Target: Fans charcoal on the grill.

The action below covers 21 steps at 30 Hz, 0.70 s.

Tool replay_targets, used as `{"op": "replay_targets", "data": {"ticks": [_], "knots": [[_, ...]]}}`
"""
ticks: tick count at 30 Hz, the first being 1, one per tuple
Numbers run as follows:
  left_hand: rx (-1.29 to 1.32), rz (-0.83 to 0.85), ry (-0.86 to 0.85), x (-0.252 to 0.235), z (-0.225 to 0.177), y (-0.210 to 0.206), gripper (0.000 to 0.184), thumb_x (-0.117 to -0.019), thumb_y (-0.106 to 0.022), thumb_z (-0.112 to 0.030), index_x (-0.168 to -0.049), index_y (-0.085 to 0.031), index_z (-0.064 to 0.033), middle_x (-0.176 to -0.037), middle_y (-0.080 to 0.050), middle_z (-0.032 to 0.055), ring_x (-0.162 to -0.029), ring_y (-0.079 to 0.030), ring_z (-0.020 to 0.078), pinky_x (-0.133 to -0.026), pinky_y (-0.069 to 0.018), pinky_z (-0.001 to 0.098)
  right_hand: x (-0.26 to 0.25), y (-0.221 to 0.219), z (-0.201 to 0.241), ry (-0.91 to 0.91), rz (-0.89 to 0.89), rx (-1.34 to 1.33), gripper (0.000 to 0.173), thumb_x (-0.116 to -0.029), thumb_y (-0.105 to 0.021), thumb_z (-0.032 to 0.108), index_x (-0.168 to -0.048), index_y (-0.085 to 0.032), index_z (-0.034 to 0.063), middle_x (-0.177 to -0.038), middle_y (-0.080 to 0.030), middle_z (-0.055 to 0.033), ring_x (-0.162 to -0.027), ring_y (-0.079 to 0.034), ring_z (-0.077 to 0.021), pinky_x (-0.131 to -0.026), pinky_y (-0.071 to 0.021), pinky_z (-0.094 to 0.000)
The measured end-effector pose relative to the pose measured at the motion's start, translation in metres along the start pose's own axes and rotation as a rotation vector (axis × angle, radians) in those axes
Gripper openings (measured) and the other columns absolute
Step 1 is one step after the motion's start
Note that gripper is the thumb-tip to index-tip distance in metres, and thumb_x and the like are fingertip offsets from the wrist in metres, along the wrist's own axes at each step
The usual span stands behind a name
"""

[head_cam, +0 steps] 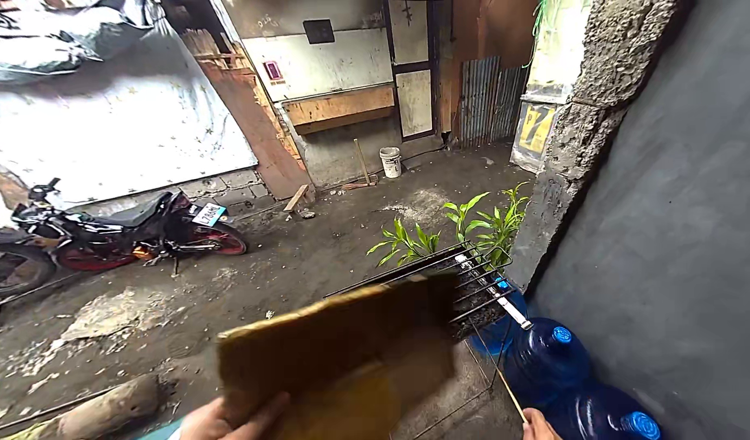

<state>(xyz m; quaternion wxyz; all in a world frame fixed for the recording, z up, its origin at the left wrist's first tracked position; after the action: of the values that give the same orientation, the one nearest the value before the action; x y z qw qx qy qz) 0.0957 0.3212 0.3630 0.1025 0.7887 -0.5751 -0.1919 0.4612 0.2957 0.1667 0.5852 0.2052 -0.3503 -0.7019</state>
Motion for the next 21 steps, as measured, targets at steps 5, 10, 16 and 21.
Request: {"op": "replay_targets", "data": {"ticks": [5, 10, 16, 21], "knots": [[-0.632, -0.254, -0.071, -0.015, -0.006, 0.034, 0.035, -0.0988, -0.057, -0.011, -0.117, -0.064, 0.0183, -0.110, -0.068, 0.0354, -0.106, -0.069, 0.0413, -0.097, -0.0502, 0.0544, 0.000, -0.010, 0.029, -0.095, 0.010, 0.013, 0.030, -0.1009, -0.047, 0.000, -0.122, -0.062, -0.0153, -0.110, -0.068, -0.0351, -0.102, -0.069, -0.0497, -0.091, -0.0523, -0.0601], [0.024, -0.029, -0.144, -0.001, -0.002, 0.034, 0.022, -0.0853, -0.065, 0.010, -0.102, -0.063, -0.0045, -0.090, -0.074, -0.0135, -0.087, -0.070, -0.0043, -0.084, -0.0609, 0.0237, 0.000, -0.024, 0.038, -0.043, -0.064, -0.071, 0.030, -0.1007, -0.047, -0.002, -0.123, -0.062, -0.0153, -0.112, -0.067, -0.0353, -0.101, -0.069, -0.0499, -0.091, -0.0520, -0.0616], [-0.432, -0.170, -0.213, -0.001, -0.005, 0.046, 0.026, -0.0948, -0.062, -0.004, -0.106, -0.065, 0.0192, -0.098, -0.072, 0.0254, -0.092, -0.071, 0.0196, -0.088, -0.0557, 0.0369, 0.022, -0.018, 0.036, -0.027, -0.106, -0.039, 0.029, -0.0998, -0.047, -0.002, -0.119, -0.063, -0.0166, -0.109, -0.068, -0.0355, -0.099, -0.069, -0.0503, -0.090, -0.0525, -0.0612], [-0.040, 0.044, -0.209, 0.009, -0.002, 0.045, 0.016, -0.0863, -0.066, 0.007, -0.099, -0.066, -0.0027, -0.090, -0.074, -0.0104, -0.087, -0.070, -0.0033, -0.084, -0.0610, 0.0241, 0.019, -0.018, 0.026, -0.090, -0.132, -0.031, 0.030, -0.1000, -0.046, -0.001, -0.119, -0.062, -0.0176, -0.108, -0.067, -0.0366, -0.100, -0.068, -0.0511, -0.092, -0.0516, -0.0610]]}}
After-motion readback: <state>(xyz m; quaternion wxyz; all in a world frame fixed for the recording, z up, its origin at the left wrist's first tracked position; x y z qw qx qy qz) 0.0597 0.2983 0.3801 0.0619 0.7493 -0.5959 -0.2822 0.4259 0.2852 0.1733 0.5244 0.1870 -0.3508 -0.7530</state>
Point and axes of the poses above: each hand's wrist, its own x-axis away from the middle knuckle, its own y-axis out of the back of the hand, z = x × y, the point moved 3 cm from there along -x, towards the middle knuckle
